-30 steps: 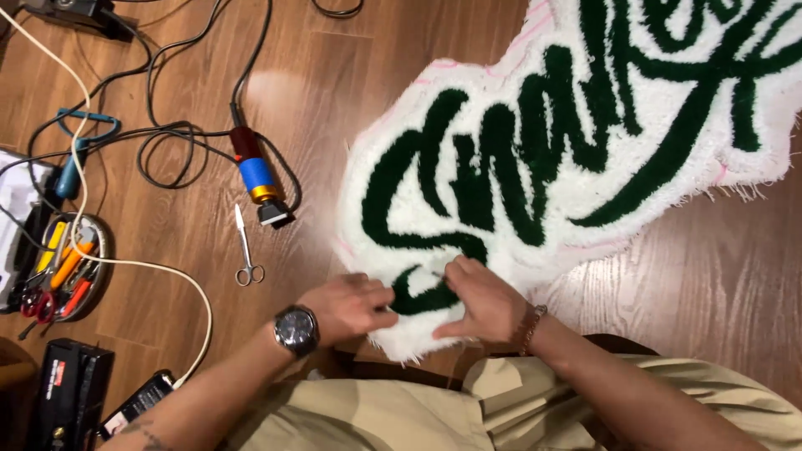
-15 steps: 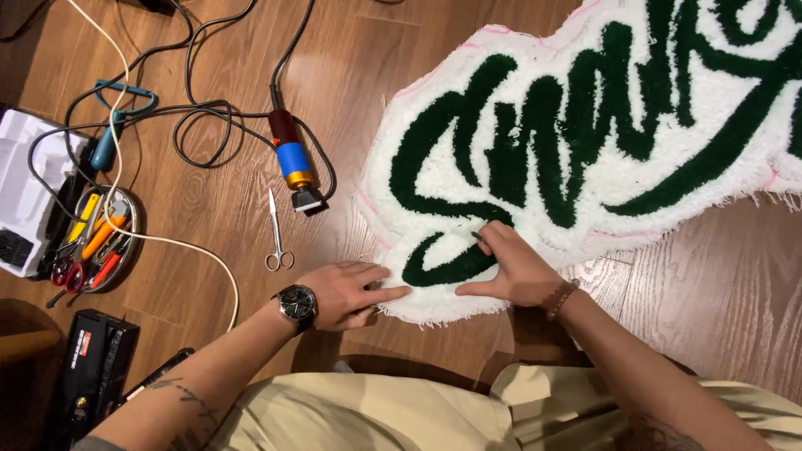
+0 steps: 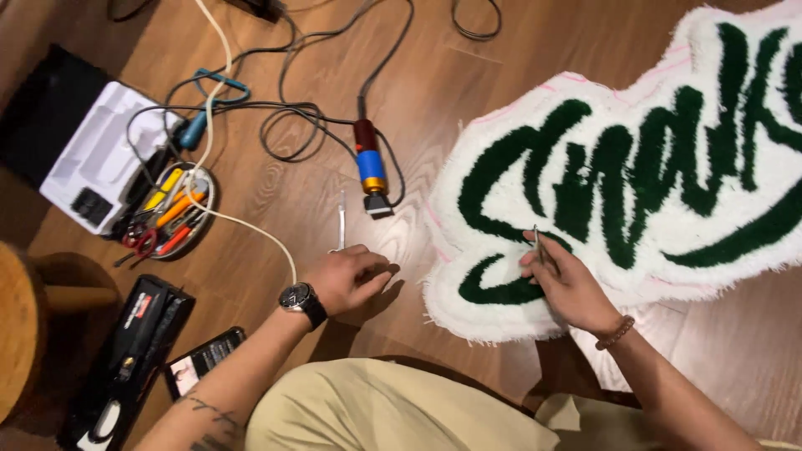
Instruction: Using a small metal tool to adjust and tuck fibers on the edge of a custom-made rug to finish the border.
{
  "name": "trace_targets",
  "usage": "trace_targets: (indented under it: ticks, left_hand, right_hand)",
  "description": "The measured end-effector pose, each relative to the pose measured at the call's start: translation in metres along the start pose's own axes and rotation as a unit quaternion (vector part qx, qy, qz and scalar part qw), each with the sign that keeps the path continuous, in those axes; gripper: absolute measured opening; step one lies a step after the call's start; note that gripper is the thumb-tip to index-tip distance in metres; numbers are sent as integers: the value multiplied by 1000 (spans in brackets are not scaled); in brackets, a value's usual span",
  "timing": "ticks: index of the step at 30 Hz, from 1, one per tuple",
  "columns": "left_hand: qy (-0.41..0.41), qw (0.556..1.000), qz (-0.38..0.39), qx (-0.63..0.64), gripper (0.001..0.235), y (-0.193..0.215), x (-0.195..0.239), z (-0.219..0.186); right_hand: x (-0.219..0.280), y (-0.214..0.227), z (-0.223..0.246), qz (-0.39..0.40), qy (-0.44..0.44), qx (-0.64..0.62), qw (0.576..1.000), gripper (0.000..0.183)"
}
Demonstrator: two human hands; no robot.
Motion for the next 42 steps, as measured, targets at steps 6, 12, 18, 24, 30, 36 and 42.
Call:
trace_targets:
  ticks: [6,12,18,24,30,36,42]
  left_hand:
    - [179,884,-82,425,52,-5,27,19]
    - [147,743,-235,609,28,-26,52,84]
    - [235,607,-424,629,35,13,109,199]
    - [313,556,-505,581,11,39,166,349]
    - [281,654,-482,511,8,27,149,406]
    - [453,781,-422,83,15,82,160,338]
    - [438,837,-327,-15,19,90,148,306]
  right_hand:
    - [-33,-146,39,82,-17,-103,991,31]
    - [-53,-247,88,122,19,-34,992,26]
    - [-61,-278,91,133,9,57,989,51]
    - [-58,-263,61,105,-31,165,980,33]
    - [-65,-266,56,104,-67,199,972,31]
    - [-65,-280,56,109,-99,202,968,28]
    - [-61,-299,42,130,-92,137,978,29]
Point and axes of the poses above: each hand's wrist, its own x-axis away from the middle knuckle, its own y-axis out of the back of the hand, z = x × y, the point moved 5 cm from there along -x, towards the middle knuckle, and after that the axes turned 4 degrees about z, right-handed, at the moved point
